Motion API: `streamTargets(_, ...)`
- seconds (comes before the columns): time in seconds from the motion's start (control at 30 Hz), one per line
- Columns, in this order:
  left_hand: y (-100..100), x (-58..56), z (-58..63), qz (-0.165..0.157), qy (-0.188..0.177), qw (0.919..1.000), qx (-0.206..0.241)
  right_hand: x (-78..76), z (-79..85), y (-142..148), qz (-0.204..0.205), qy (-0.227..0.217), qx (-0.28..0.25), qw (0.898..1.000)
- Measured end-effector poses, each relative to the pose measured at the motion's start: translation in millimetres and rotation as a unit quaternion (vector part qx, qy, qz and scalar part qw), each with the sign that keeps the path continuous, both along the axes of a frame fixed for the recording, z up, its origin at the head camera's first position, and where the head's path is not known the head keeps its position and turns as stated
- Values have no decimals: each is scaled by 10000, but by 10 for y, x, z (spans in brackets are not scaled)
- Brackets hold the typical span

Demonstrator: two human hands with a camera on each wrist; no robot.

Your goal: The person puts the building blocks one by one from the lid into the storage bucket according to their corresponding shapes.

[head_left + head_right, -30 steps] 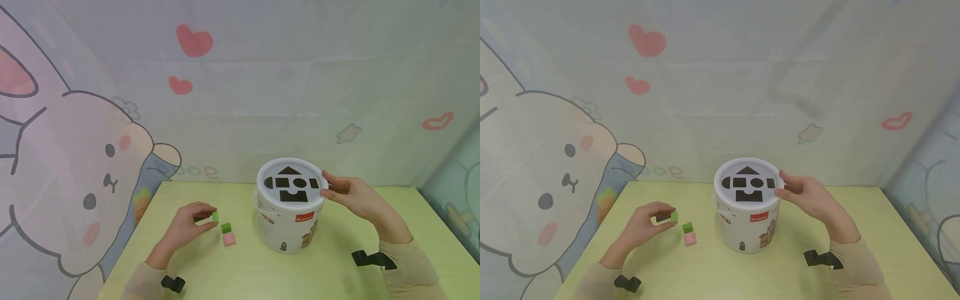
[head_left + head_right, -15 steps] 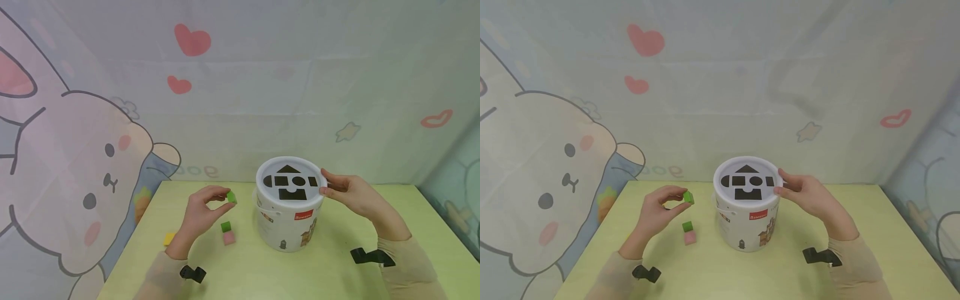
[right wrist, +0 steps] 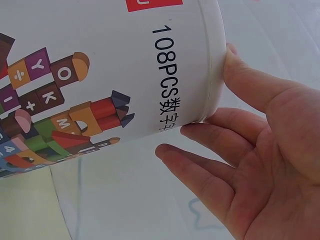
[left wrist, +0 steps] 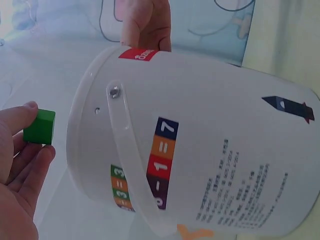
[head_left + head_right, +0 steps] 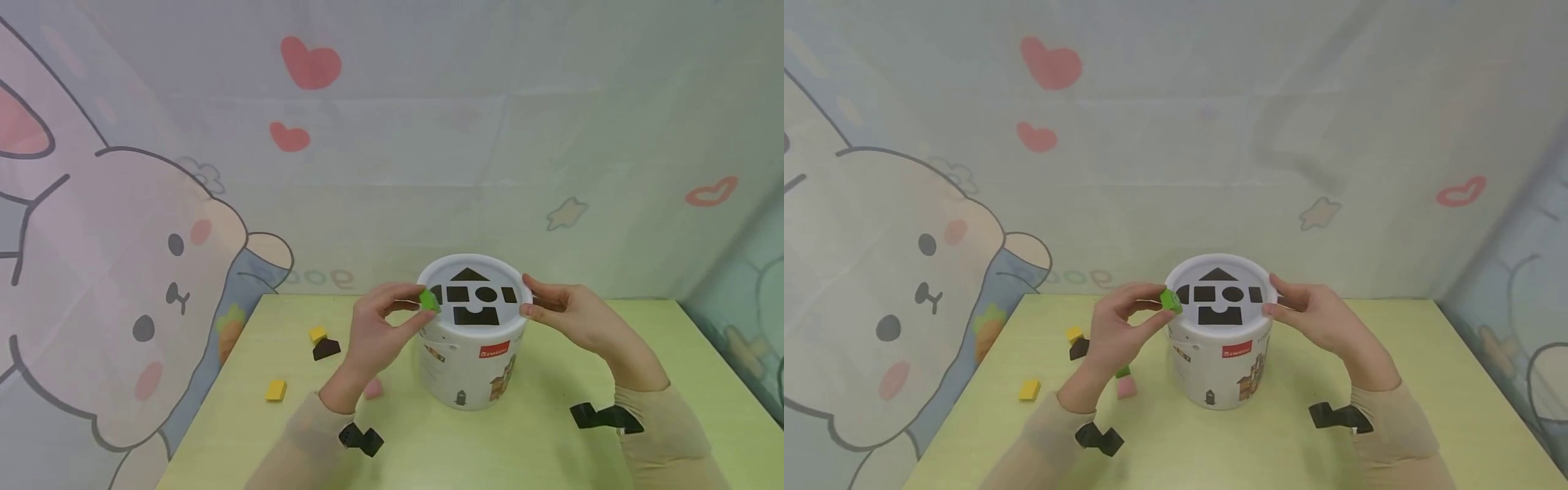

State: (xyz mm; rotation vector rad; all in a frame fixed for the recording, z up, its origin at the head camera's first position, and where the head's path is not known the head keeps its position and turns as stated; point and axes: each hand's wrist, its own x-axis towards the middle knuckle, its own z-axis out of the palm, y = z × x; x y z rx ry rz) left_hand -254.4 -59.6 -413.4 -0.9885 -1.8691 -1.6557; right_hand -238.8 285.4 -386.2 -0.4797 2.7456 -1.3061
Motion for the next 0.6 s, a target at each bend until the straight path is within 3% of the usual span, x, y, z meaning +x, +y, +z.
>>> streamTargets(0.13,176,6,58,-195,-24,9998,3,-1,-12,-5,-12,-56,-63,10000)
streamTargets(0.4,496,22,188,-591,-527,9961,-378,20,-12,-14,-43,-31,-69,10000)
streamTargets(0.6,689,11,271,-431,-911,9911,-866,35,-4,-19,-24,-51,-113,9999)
